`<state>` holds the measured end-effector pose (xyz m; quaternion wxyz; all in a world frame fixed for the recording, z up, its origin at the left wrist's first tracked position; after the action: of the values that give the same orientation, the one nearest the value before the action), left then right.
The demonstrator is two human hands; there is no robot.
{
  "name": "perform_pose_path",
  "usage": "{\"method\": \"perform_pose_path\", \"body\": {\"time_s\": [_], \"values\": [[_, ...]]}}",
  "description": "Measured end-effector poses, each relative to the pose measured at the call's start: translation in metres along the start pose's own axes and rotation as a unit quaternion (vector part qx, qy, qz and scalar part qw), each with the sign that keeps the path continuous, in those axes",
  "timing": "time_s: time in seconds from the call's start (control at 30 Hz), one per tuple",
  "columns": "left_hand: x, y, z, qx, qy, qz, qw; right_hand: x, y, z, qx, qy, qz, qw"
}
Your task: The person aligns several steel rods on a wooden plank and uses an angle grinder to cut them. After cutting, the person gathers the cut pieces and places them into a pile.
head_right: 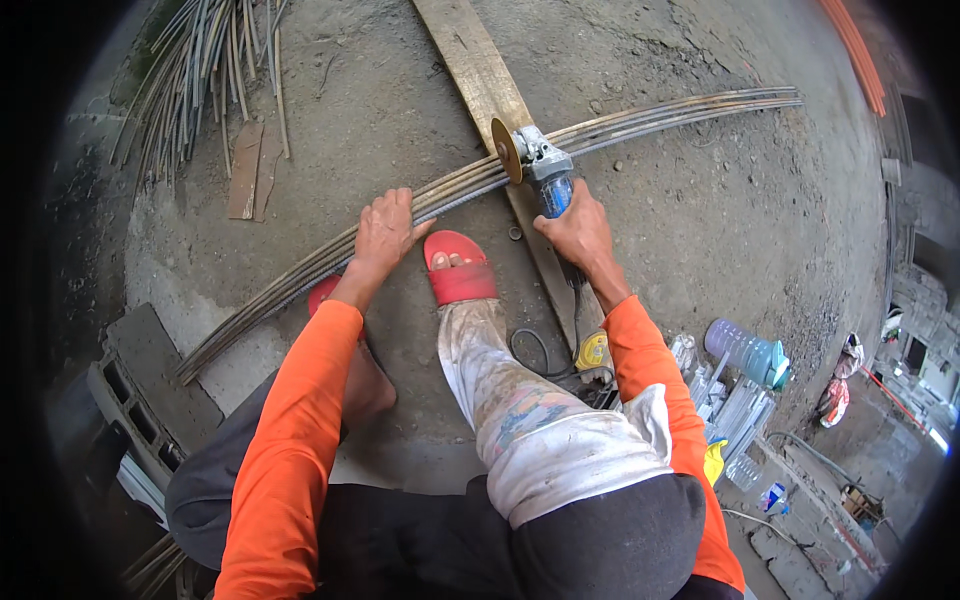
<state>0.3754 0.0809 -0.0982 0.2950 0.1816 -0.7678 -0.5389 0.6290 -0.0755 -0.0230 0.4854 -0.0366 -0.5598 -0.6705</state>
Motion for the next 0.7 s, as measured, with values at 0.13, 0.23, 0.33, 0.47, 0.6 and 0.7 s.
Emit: {"method": "perform_pose_path", "body": {"time_s": [0.13,0.23,0.33,0.47,0.6,0.7], "values": [[-0.002,0.0,0.001,-0.004,0.011,0.014,1.0,-0.008,0.0,0.005,0.006,0.001,0.015,1.0],[-0.002,-0.001,0.001,-0.004,0.008,0.027,1.0,-0.01,-0.002,0.009,0.019,-0.002,0.022,1.0],[-0.003,0.0,0.001,-0.002,0.008,0.02,1.0,-0.012,-0.003,0.012,0.024,0.002,0.02,1.0],[-0.002,0.001,0.0,0.0,0.007,0.015,1.0,-0.017,-0.004,0.012,0.022,0.011,0.014,1.0],[-0.002,0.001,0.001,-0.003,0.01,0.021,1.0,-0.018,-0.006,0.013,0.021,0.017,0.015,1.0],[-0.003,0.002,0.0,-0.006,0.012,0.022,1.0,-0.018,-0.007,0.013,0.019,0.016,0.016,1.0]]}}
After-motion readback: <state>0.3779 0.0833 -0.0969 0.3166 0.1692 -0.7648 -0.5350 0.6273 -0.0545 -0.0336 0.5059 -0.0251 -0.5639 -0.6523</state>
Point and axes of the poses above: each hand's wrist, its own x-axis away from the middle knuckle, its own y-axis out of the back of the hand, z = x × y, the point moved 10 cm from there along -x, towards the middle knuckle, and after that the axes turned 10 degrees about z, right-handed, at the moved point
